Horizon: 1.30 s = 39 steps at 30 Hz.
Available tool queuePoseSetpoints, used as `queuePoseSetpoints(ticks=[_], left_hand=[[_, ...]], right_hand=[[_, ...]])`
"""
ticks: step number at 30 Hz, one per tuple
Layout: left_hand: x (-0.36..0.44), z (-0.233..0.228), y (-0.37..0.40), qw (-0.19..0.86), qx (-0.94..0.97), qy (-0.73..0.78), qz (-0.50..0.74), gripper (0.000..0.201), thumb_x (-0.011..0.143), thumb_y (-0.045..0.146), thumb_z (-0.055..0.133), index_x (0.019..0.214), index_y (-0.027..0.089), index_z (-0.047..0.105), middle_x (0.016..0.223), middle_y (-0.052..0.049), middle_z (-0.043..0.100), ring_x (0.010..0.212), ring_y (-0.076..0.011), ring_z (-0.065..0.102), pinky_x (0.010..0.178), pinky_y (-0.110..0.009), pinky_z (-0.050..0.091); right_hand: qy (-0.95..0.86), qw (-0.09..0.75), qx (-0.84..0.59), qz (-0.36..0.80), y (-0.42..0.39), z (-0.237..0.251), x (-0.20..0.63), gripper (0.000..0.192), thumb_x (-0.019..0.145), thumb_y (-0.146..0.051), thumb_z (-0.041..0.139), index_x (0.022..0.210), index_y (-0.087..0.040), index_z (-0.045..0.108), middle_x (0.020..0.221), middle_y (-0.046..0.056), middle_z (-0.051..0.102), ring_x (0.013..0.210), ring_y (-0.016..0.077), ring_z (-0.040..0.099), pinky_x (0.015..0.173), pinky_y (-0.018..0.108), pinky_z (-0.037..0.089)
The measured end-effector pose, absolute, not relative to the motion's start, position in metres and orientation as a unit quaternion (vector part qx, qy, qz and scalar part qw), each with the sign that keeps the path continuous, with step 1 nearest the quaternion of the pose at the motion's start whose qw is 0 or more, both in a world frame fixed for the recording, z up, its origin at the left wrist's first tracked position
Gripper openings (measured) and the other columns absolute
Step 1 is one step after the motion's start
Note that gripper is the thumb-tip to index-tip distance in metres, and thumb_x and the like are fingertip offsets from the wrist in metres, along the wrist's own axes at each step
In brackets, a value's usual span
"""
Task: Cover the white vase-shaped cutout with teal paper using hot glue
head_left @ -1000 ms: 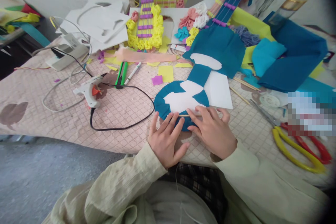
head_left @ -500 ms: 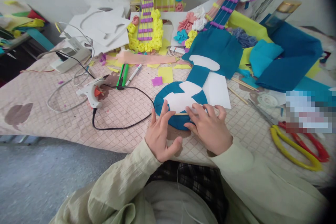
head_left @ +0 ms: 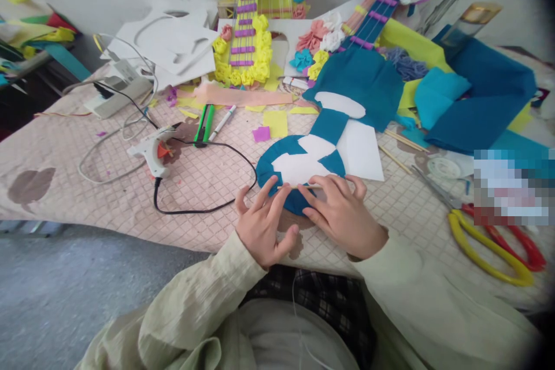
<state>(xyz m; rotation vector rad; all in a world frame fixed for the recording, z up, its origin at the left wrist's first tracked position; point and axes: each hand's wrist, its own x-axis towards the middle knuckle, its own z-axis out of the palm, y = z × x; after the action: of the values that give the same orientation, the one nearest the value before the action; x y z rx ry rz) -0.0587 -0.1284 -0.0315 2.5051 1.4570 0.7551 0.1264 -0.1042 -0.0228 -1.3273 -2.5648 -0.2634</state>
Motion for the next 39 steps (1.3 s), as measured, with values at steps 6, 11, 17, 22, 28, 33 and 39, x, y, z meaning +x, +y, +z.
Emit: queuePoseSetpoints(ticks=[6,11,17,22,28,33,39], left_hand=[[-0.061,-0.028,-0.127,0.091,0.831,0.486,0.254,0.049,0.079,0.036,0.038,0.123,0.015,0.042,0.110,-0.007,0.062,0.123,-0.0269,0.037,0.099,-0.044,0.007],[-0.063,-0.026,-0.130,0.112,0.820,0.494,0.265,0.048,0.078,0.036,0.041,0.121,0.016,0.046,0.105,-0.007,0.064,0.116,-0.0281,0.041,0.095,-0.044,0.014],[-0.066,-0.020,-0.133,0.152,0.809,0.493,0.282,0.042,0.079,0.036,0.040,0.116,0.018,0.049,0.112,-0.006,0.060,0.115,-0.0256,0.042,0.095,-0.042,0.019],[-0.069,-0.023,-0.134,0.132,0.823,0.479,0.275,0.044,0.079,0.034,0.042,0.120,0.018,0.047,0.110,-0.006,0.062,0.120,-0.0262,0.039,0.096,-0.044,0.016],[-0.068,-0.035,-0.131,0.115,0.833,0.481,0.249,0.049,0.081,0.037,0.041,0.126,0.016,0.042,0.118,-0.007,0.058,0.123,-0.0278,0.035,0.094,-0.043,0.016],[-0.067,-0.034,-0.126,0.100,0.842,0.482,0.218,0.057,0.082,0.042,0.039,0.131,0.013,0.035,0.116,-0.011,0.059,0.127,-0.0291,0.029,0.093,-0.044,0.017],[-0.070,-0.032,-0.130,0.116,0.845,0.467,0.234,0.053,0.081,0.039,0.040,0.127,0.014,0.040,0.112,-0.010,0.061,0.126,-0.0300,0.029,0.091,-0.043,0.020]], right_hand=[[-0.880,0.134,-0.452,-0.063,-0.106,-0.023,0.122,0.034,0.090,-0.034,0.035,0.111,-0.018,0.057,0.107,0.007,0.057,0.101,0.0195,0.042,0.094,0.044,0.016],[-0.879,0.132,-0.456,-0.046,-0.107,-0.025,0.121,0.035,0.090,-0.035,0.036,0.113,-0.019,0.056,0.106,0.008,0.057,0.099,0.0193,0.043,0.094,0.044,0.016],[-0.871,0.145,-0.468,-0.019,-0.113,-0.019,0.119,0.030,0.090,-0.030,0.035,0.102,-0.021,0.061,0.106,0.005,0.059,0.101,0.0180,0.044,0.094,0.042,0.018],[-0.878,0.138,-0.457,-0.038,-0.116,-0.017,0.120,0.030,0.090,-0.031,0.036,0.104,-0.020,0.060,0.108,0.004,0.059,0.103,0.0178,0.045,0.097,0.044,0.013],[-0.872,0.119,-0.469,-0.074,-0.114,-0.020,0.117,0.032,0.089,-0.033,0.038,0.107,-0.020,0.061,0.108,0.005,0.059,0.102,0.0208,0.042,0.096,0.047,0.013],[-0.860,0.102,-0.493,-0.083,-0.109,-0.021,0.115,0.034,0.089,-0.035,0.037,0.112,-0.023,0.059,0.114,0.008,0.054,0.104,0.0239,0.038,0.092,0.049,0.017],[-0.872,0.101,-0.474,-0.064,-0.116,-0.017,0.116,0.033,0.089,-0.034,0.037,0.107,-0.022,0.061,0.113,0.007,0.056,0.105,0.0222,0.039,0.095,0.047,0.017]])
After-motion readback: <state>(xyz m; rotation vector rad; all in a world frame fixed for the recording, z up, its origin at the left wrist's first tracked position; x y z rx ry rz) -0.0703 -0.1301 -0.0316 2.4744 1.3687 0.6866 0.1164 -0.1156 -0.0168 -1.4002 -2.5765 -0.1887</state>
